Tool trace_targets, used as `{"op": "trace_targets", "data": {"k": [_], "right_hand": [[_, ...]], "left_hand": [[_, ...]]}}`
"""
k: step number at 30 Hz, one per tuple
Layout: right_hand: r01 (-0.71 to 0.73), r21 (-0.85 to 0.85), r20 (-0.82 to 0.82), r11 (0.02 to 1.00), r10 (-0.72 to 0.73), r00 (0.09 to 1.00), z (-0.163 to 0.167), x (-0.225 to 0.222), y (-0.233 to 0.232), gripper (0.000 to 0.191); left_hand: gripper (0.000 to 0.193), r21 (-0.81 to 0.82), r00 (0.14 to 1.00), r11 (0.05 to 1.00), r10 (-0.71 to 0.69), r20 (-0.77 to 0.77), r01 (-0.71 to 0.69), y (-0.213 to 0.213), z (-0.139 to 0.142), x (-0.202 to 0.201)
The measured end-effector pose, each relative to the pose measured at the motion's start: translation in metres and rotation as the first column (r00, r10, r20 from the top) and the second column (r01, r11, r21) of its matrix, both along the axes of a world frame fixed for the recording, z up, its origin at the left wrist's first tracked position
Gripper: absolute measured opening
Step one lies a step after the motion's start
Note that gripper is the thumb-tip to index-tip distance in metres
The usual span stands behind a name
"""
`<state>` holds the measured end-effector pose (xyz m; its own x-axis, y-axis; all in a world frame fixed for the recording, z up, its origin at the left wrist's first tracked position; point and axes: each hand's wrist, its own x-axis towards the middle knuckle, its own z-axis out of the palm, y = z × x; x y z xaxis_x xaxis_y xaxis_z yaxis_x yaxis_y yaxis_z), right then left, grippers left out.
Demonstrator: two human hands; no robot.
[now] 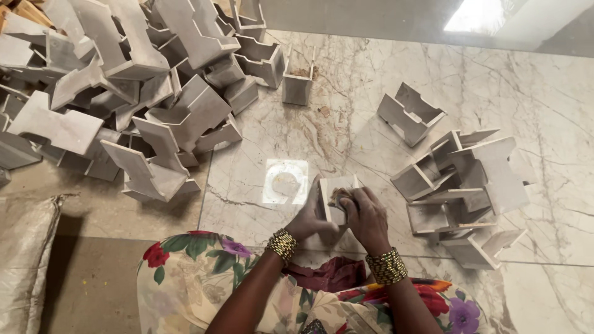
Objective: The person sits on the floor among piles of small carved white pieces and sands each piece by hand with a small abrasive block, rubbing its surfaces and setting finished pieces aside while picking up new ones from the pile.
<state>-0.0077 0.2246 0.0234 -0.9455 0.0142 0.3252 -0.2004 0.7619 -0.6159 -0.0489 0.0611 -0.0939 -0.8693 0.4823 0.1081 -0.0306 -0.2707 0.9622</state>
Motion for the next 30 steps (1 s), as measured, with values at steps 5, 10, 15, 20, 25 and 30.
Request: {"op": "trace_targets", "data": {"k": [5,10,15,20,25,30], "right_hand": [[-0.06,0.057,0.029,0.997,0.059,0.998,-0.003,-0.018,-0.002,0.018],[0.066,0.108,0.026,0.992,-0.069,0.997,-0.009,-0.044,-0.02,0.016],[-0.02,0.06,0.072,0.998,0.016,0.997,-0.014,-0.04,-0.02,0.015],[-0.23,0.07,0.117,0.971,0.221,0.968,-0.013,-0.013,0.017,0.011],[0.103,0.077,-0.149,0.992,-0.091,0.985,-0.013,-0.011,0.032,0.009],[0.159,0.077,0.149,0.984,-0.169,0.974,-0.023,-0.009,0.016,0.013]], "left_hand": [[0.176,-0.541,0.991,0.836,-0.131,-0.032,0.093,-0.013,0.032,-0.008],[0.173,-0.39,0.942,0.921,-0.116,-0.314,-0.017,-0.005,0.041,-0.006],[0.16,-0.436,0.969,0.894,-0.01,-0.247,-0.102,0.006,0.034,0.004],[0.161,-0.431,0.992,0.894,0.089,-0.089,-0.119,0.012,0.032,-0.004],[0.157,-0.435,0.972,0.882,0.099,-0.211,-0.184,0.012,0.034,-0.002],[0.16,-0.457,0.962,0.864,0.103,-0.254,-0.213,0.013,0.037,-0.006]]}}
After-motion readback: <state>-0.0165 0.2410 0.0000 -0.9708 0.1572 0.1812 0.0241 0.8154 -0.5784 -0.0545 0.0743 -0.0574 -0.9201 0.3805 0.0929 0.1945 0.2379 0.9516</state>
